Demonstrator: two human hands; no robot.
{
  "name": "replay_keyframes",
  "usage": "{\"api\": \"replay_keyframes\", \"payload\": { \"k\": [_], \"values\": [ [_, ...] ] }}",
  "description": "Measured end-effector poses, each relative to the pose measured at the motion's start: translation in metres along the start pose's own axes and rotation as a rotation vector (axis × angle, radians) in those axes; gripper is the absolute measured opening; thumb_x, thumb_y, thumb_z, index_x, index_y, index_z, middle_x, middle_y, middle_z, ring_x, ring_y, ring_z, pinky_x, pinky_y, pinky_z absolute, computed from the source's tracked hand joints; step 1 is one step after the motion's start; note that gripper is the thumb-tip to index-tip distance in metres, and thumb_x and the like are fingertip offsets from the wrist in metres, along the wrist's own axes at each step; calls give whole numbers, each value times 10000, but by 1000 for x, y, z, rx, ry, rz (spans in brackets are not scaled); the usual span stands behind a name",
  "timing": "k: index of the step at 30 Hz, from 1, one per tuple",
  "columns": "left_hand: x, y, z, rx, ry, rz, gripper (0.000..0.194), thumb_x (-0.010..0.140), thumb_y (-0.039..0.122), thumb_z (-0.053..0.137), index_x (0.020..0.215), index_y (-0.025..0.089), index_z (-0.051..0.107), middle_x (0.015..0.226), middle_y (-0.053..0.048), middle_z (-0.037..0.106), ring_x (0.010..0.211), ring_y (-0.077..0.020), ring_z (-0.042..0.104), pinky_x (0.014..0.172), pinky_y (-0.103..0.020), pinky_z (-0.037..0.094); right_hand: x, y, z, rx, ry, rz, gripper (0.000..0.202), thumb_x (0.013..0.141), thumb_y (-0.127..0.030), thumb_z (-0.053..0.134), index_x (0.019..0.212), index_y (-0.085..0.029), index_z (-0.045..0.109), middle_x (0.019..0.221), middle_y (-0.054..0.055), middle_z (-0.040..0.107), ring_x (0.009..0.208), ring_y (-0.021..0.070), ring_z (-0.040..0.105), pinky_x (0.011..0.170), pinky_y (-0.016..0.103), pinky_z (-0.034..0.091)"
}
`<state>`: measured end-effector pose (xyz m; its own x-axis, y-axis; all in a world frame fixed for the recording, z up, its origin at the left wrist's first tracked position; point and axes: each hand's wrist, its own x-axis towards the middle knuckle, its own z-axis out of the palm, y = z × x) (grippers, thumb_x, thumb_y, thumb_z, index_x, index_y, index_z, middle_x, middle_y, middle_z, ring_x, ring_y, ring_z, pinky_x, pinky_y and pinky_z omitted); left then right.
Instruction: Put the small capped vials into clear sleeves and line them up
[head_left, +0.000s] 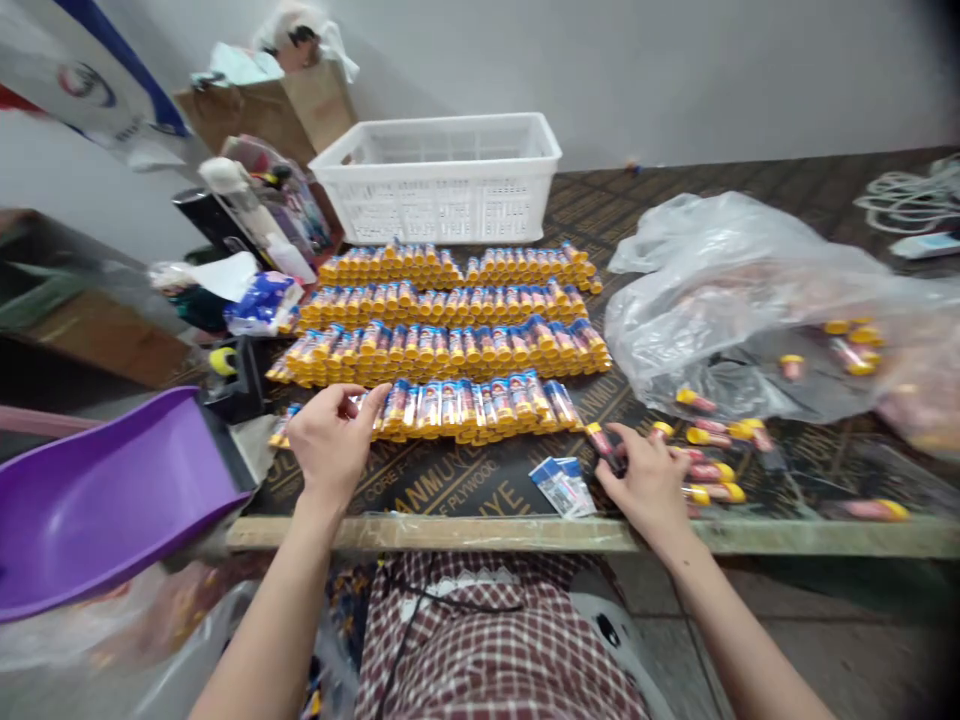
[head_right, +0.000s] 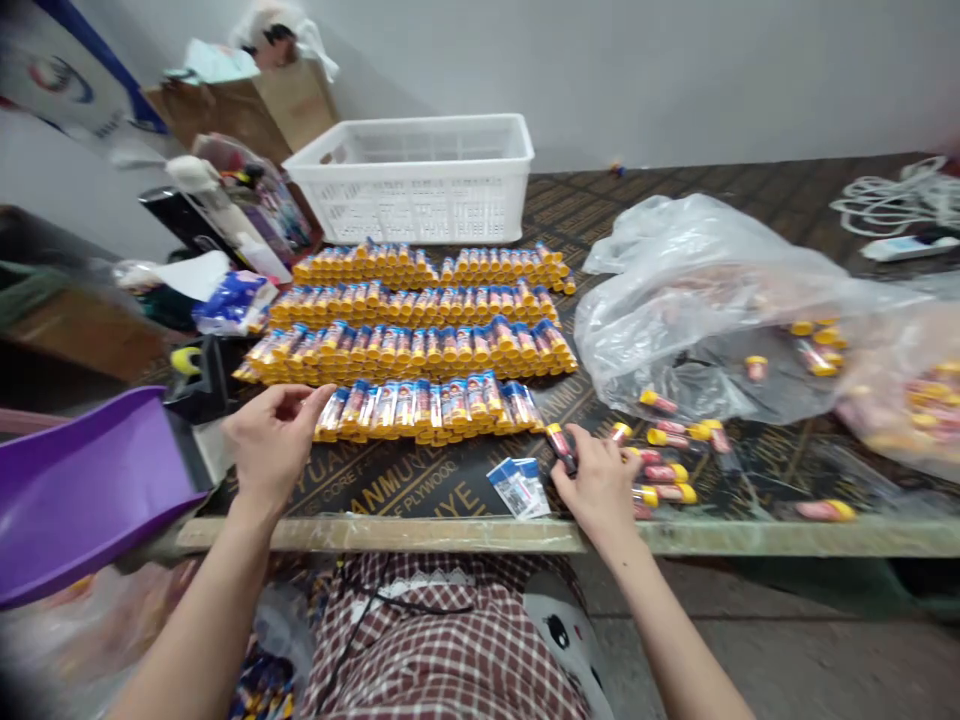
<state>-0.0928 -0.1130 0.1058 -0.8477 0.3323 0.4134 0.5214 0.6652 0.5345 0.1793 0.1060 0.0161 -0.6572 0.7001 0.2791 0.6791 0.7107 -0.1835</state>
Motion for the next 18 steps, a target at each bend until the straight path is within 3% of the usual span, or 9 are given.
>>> {"api": "replay_keyframes", "payload": {
  "k": [2,4,5,7,11,18],
  "values": [
    [-28,22,14,-185,-147,31,310,806,453,568,762,169,684,620,-23,629,562,-151,540,592,-251,390,2,-2,-1,0,-6,20,392,778,-304,530,1149,-177,547,920,77,663,922,280,539,776,390,307],
    [-58,45,35,-324,-490,96,272,824,409,563,743,179,684,686,-34,667,619,-154,579,616,-245,404,6,-2,-2,10,-9,44,422,784,-358,553,1162,-171,549,944,93,657,920,293,537,760,391,323],
    [-71,55,48,-327,-642,150,236,815,391,584,781,183,691,746,-44,684,672,-165,599,641,-250,408,9,-1,-1,30,-13,53,438,784,-371,562,1170,-166,549,931,98,654,906,296,536,751,391,332],
    [-92,72,71,-234,-808,200,228,794,404,615,781,188,685,765,-57,682,706,-189,609,643,-268,398,14,1,-1,100,-29,56,445,780,-343,571,1185,-159,550,857,90,644,859,289,535,740,393,352],
    [-106,87,95,-58,-852,202,159,768,360,658,751,202,650,782,-50,670,726,-201,609,623,-272,364,17,5,-7,221,-25,39,443,774,-261,555,1204,-159,531,762,46,603,777,237,545,729,363,410],
    [-107,87,93,-79,-865,213,131,828,273,587,739,197,644,797,-46,668,751,-187,611,669,-268,372,-1,-2,-29,690,25,222,610,809,-279,547,1378,-204,340,785,0,546,542,138,504,548,296,459]
  ]
}}
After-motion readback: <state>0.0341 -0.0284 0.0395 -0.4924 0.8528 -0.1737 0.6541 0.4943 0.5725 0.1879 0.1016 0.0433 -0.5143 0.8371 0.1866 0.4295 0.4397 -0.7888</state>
